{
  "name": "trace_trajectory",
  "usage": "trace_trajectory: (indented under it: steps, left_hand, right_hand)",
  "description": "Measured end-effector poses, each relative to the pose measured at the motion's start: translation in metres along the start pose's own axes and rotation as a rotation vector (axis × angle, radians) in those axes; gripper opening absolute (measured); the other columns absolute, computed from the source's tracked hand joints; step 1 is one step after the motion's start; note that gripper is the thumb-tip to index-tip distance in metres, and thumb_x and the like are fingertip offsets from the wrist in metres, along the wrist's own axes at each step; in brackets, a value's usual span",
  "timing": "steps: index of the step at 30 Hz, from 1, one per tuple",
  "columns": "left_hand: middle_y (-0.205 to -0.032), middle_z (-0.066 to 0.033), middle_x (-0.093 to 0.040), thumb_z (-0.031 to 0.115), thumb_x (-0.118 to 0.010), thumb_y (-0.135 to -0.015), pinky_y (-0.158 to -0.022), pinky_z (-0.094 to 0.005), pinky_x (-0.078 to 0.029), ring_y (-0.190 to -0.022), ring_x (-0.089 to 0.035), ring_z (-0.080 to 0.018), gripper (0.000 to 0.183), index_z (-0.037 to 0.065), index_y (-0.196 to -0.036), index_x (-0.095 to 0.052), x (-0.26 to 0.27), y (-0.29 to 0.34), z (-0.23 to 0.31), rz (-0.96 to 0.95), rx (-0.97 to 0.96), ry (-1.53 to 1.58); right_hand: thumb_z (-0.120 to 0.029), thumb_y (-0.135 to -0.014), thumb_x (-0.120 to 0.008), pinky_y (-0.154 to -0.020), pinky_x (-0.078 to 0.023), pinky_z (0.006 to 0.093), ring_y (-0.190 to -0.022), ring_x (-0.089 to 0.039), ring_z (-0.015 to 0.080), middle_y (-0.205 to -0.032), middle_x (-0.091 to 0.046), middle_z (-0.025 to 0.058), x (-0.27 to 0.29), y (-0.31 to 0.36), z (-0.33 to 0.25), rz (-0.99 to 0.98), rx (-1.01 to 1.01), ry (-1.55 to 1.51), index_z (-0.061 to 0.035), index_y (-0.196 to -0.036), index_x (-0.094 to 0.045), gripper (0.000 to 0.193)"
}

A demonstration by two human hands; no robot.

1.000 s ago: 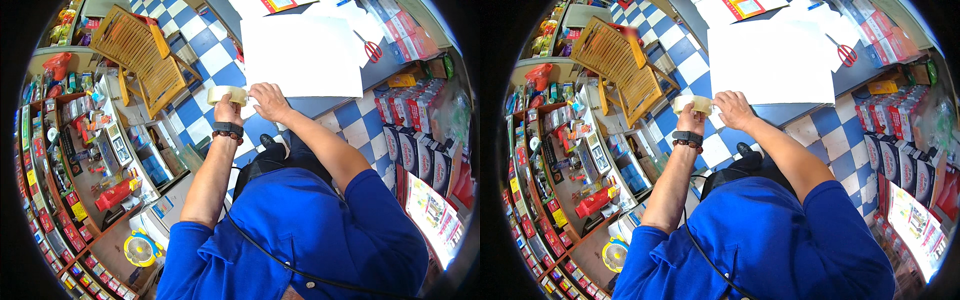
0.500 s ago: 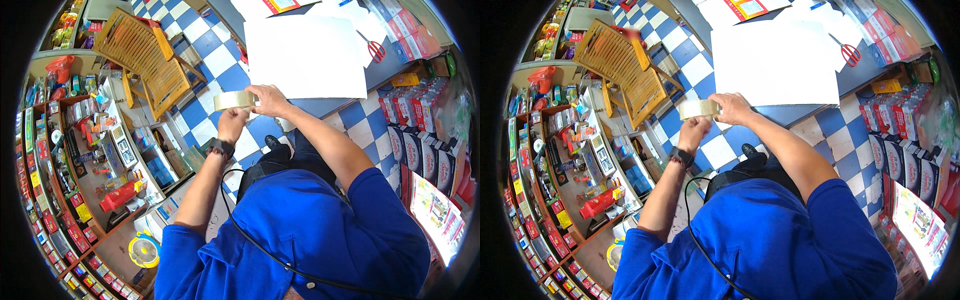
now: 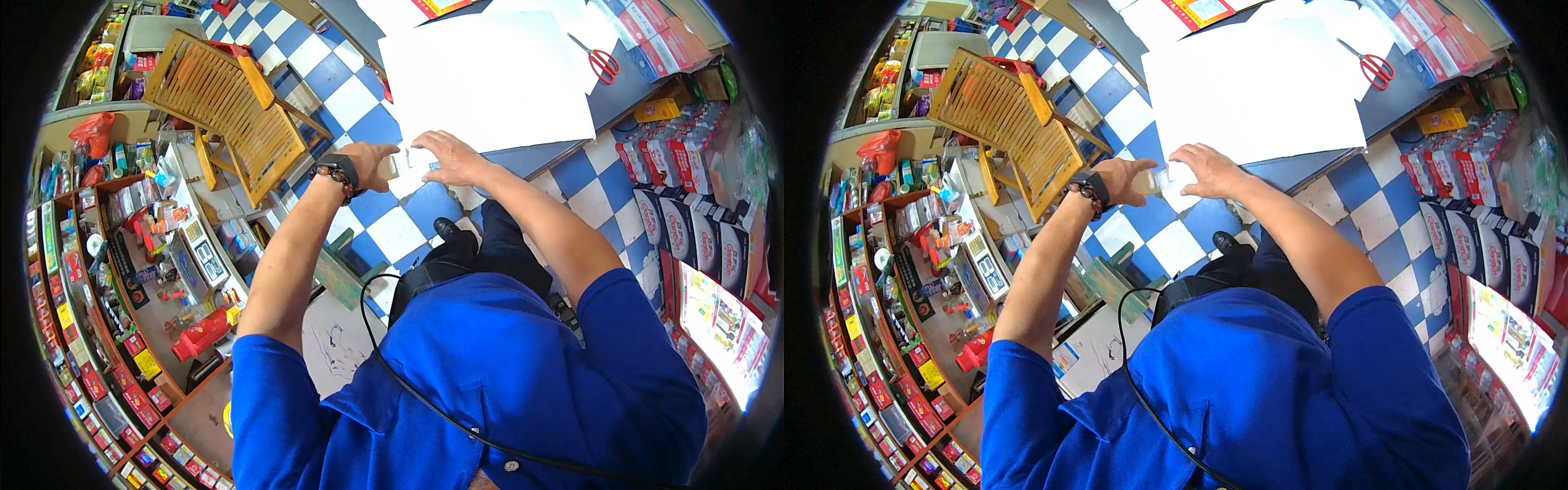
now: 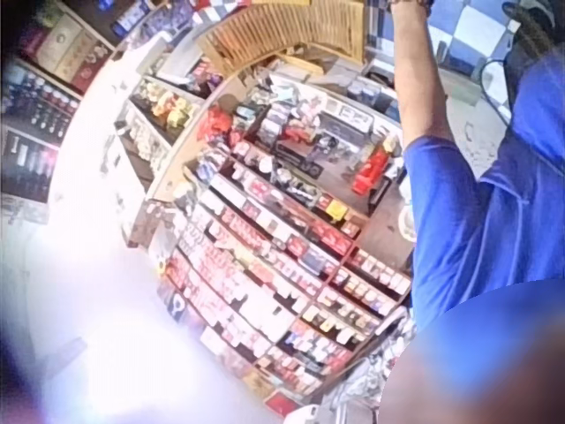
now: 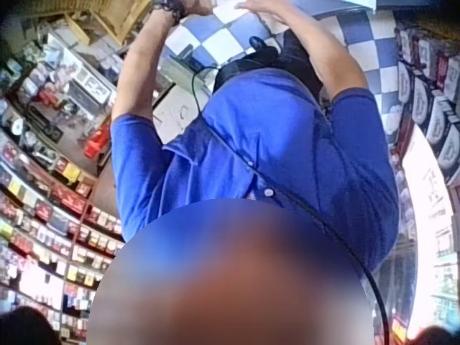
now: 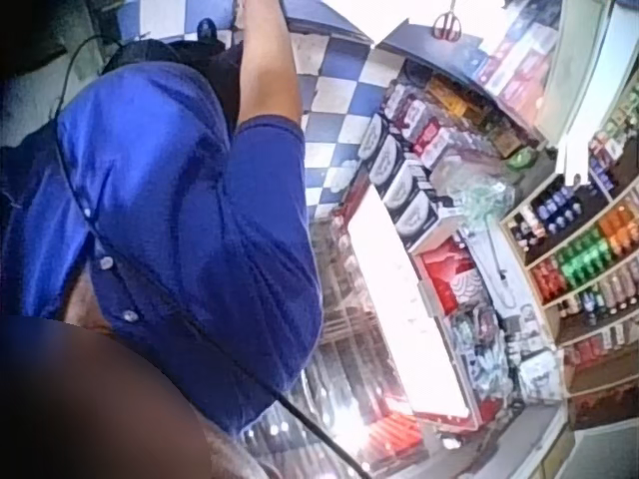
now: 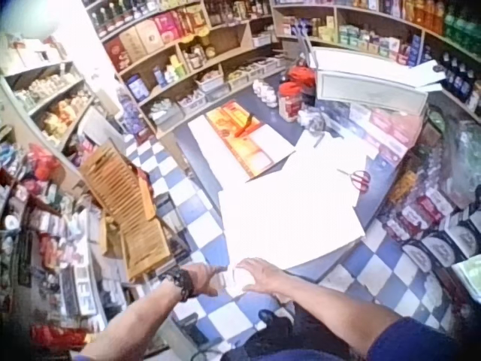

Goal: The person folds a flat cardboard piece into a box shape, aligns the edges, and secures them with clear packing tape. The person uses scissors to cut the tape and repeatedly smooths the taped seams. The finished box is placed on the counter.

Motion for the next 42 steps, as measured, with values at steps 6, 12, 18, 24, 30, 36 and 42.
trace_trajectory:
  steps: [6, 12, 18, 24, 30, 36, 42]
  left_hand:
    - [-0.112, -0.0163, -0.073, 0.042, -0.084, -0.076, -0.086, -0.0427, -0.058, -0.102, -0.072, -0.0319, 0.092, 0.028, -0.155, -0.039, 0.0, 0.011, -0.004, -0.077, -0.008, -0.11]
    - [-0.108, -0.0166, -0.074, 0.047, -0.075, -0.08, -0.084, -0.0441, -0.059, -0.099, -0.072, -0.0354, 0.074, 0.027, -0.146, -0.048, -0.026, -0.001, -0.031, 0.083, -0.104, 0.056]
    - [-0.108, -0.0166, -0.073, 0.037, -0.076, -0.077, -0.085, -0.0442, -0.059, -0.1, -0.072, -0.0351, 0.071, 0.026, -0.142, -0.049, -0.044, -0.018, -0.049, 0.159, -0.151, 0.206]
    - [-0.119, -0.0158, -0.071, 0.034, -0.079, -0.078, -0.09, -0.0445, -0.057, -0.104, -0.071, -0.0348, 0.06, 0.018, -0.132, -0.056, -0.031, -0.013, -0.035, 0.13, -0.072, 0.14]
    - [-0.11, -0.0174, -0.073, 0.033, -0.074, -0.08, -0.087, -0.0446, -0.056, -0.102, -0.07, -0.0362, 0.057, 0.015, -0.131, -0.055, -0.017, -0.014, -0.006, 0.125, 0.046, 0.04]
    - [-0.105, -0.0191, -0.072, 0.028, -0.073, -0.081, -0.083, -0.0441, -0.057, -0.097, -0.07, -0.0366, 0.054, 0.011, -0.128, -0.052, -0.011, -0.016, 0.008, 0.096, 0.014, -0.032]
    - [-0.105, -0.017, -0.066, 0.025, -0.069, -0.086, -0.079, -0.0434, -0.058, -0.093, -0.07, -0.0345, 0.065, 0.025, -0.146, -0.044, 0.004, -0.018, 0.035, 0.072, -0.066, -0.251]
  right_hand:
    - [-0.014, -0.08, -0.081, -0.104, -0.046, 0.0402, -0.115, -0.055, 0.0268, -0.119, -0.056, 0.0076, -0.008, 0.005, 0.002, 0.055, 0.124, 0.15, -0.0124, -0.108, -0.062, 0.033]
    - [-0.012, -0.082, -0.076, -0.098, -0.048, 0.0385, -0.106, -0.058, 0.0262, -0.106, -0.061, 0.0061, -0.012, 0.004, -0.001, 0.195, 0.089, 0.071, -0.0095, -0.088, -0.067, 0.011]
    - [-0.018, -0.086, -0.075, -0.093, -0.05, 0.04, -0.102, -0.061, 0.0282, -0.101, -0.063, 0.0082, -0.013, -0.004, -0.002, 0.203, -0.026, 0.057, -0.0072, -0.088, -0.069, 0.012]
    - [-0.022, -0.09, -0.071, -0.089, -0.052, 0.0427, -0.102, -0.062, 0.0298, -0.101, -0.059, 0.01, -0.017, -0.006, -0.008, 0.224, -0.051, 0.13, -0.0057, -0.088, -0.067, 0.017]
    - [-0.023, -0.091, -0.07, -0.086, -0.055, 0.0435, -0.103, -0.064, 0.03, -0.104, -0.058, 0.0096, -0.016, -0.006, -0.011, 0.235, -0.078, 0.148, -0.0061, -0.088, -0.066, 0.018]
    - [-0.022, -0.092, -0.07, -0.08, -0.056, 0.043, -0.094, -0.066, 0.0306, -0.1, -0.058, 0.0102, -0.008, -0.011, -0.012, 0.249, -0.147, 0.12, -0.0071, -0.091, -0.063, 0.017]
    - [-0.014, -0.094, -0.062, -0.085, -0.055, 0.0424, -0.101, -0.065, 0.0288, -0.105, -0.061, 0.0088, 0.0, -0.016, 0.002, 0.136, -0.151, 0.063, -0.0099, -0.099, -0.066, 0.008]
Point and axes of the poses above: each hand's wrist, its own y-axis away from the middle knuckle, its own x-axis out of the back of the hand, z = x × y, the point moved 2 cm from there along -y, towards the middle knuckle
